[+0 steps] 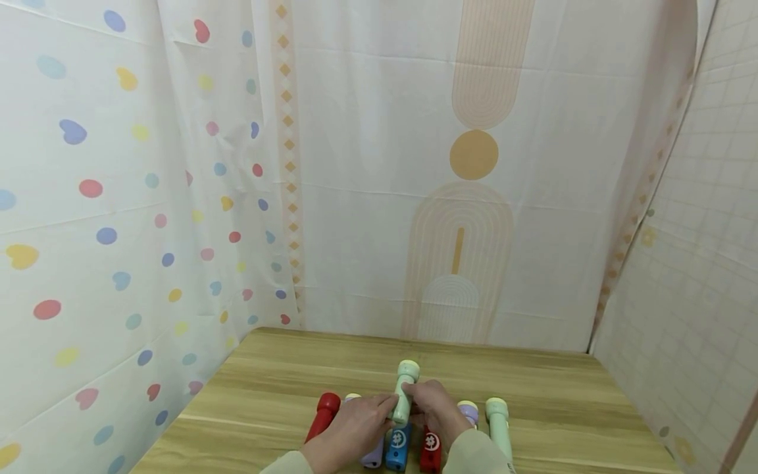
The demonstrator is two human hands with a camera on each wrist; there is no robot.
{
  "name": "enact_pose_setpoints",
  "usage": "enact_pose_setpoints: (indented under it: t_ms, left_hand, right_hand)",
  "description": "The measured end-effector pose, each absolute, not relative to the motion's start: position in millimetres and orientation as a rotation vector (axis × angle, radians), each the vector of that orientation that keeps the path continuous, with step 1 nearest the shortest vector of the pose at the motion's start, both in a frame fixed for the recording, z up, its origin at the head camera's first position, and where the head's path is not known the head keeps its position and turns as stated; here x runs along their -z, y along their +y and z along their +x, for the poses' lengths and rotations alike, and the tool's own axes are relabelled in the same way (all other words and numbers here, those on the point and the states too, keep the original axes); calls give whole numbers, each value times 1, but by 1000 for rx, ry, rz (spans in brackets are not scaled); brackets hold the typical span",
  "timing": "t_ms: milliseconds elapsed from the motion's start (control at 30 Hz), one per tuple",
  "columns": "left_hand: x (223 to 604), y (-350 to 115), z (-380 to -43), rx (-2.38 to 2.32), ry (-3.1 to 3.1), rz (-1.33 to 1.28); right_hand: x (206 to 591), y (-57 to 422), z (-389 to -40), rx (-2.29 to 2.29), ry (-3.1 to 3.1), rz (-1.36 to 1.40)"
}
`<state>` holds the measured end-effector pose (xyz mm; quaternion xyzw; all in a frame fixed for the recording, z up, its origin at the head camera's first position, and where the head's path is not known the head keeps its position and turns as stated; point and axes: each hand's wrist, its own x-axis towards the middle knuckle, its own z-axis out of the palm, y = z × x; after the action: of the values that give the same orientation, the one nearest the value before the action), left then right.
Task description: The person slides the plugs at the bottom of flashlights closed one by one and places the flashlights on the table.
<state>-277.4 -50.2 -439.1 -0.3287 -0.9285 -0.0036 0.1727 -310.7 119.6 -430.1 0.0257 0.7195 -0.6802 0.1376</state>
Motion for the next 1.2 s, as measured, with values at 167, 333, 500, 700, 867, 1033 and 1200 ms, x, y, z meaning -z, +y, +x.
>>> enact_pose_setpoints:
  t_ms: [167, 333, 500, 700, 867, 1033, 1200]
  left_hand:
    - [440, -51, -279, 22, -2605, -942]
    - [441, -52, -280, 32, -2576, -944]
    - [441, -50, -281, 18, -2548, -927]
    - [440, -50, -281, 11, -2546, -945]
    - [439, -50, -281, 3, -2575, -969]
    - [439, -51, -281, -9, -2570, -990]
    - [439, -50, -281, -16, -2566, -992]
  right_hand:
    - [429, 117, -310, 1973, 2086, 105]
    - [427, 115, -309, 2009, 2064, 134]
    - [425, 114, -308, 2022, 2042, 135]
    - [425, 115, -308, 2000, 2047, 154]
    - [426, 116, -310, 1979, 2034, 186]
    - [427, 116, -310, 1977, 2066, 194]
    - [427, 118, -311, 1988, 2064, 174]
